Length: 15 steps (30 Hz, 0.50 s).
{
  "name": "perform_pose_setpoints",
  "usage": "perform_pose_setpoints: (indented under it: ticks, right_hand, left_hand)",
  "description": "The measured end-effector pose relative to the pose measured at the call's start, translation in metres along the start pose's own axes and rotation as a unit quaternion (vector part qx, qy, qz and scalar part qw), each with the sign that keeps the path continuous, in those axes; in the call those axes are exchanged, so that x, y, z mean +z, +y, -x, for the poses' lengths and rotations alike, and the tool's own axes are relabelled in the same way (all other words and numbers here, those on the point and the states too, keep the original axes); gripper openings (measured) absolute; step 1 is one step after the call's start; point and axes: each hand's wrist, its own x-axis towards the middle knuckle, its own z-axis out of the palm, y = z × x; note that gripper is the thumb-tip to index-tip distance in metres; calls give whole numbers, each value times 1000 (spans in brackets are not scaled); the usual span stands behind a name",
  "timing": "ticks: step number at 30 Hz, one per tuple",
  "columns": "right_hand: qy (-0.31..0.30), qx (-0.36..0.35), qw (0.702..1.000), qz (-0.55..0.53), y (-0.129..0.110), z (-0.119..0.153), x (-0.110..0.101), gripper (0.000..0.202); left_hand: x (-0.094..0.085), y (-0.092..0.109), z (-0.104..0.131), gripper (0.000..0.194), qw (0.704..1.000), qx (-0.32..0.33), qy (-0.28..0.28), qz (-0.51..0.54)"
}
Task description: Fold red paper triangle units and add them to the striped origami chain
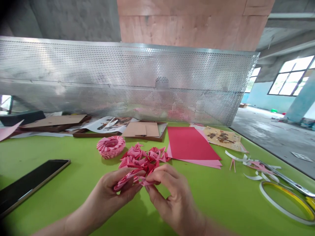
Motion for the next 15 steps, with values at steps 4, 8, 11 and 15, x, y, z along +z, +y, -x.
perform_pose_setpoints:
  ticks: [4, 8, 11, 15]
  right_hand:
    - [3, -2, 1000, 1, 1, 1, 0, 21]
    - [-3, 2, 1000, -10, 3, 4, 0, 20]
    - [-10, 10, 1000, -13, 4, 3, 0, 19]
    - [17, 53, 998, 5, 4, -1, -2, 9]
  left_hand:
    - [-1, 1, 0, 11, 1000, 0, 0, -15]
    - [-2, 4, -2, 16, 999, 1, -13, -39]
    - [-2, 6, -2, 18, 999, -11, -25, -45]
    - [-8, 9, 3, 14, 996, -69, -32, 38]
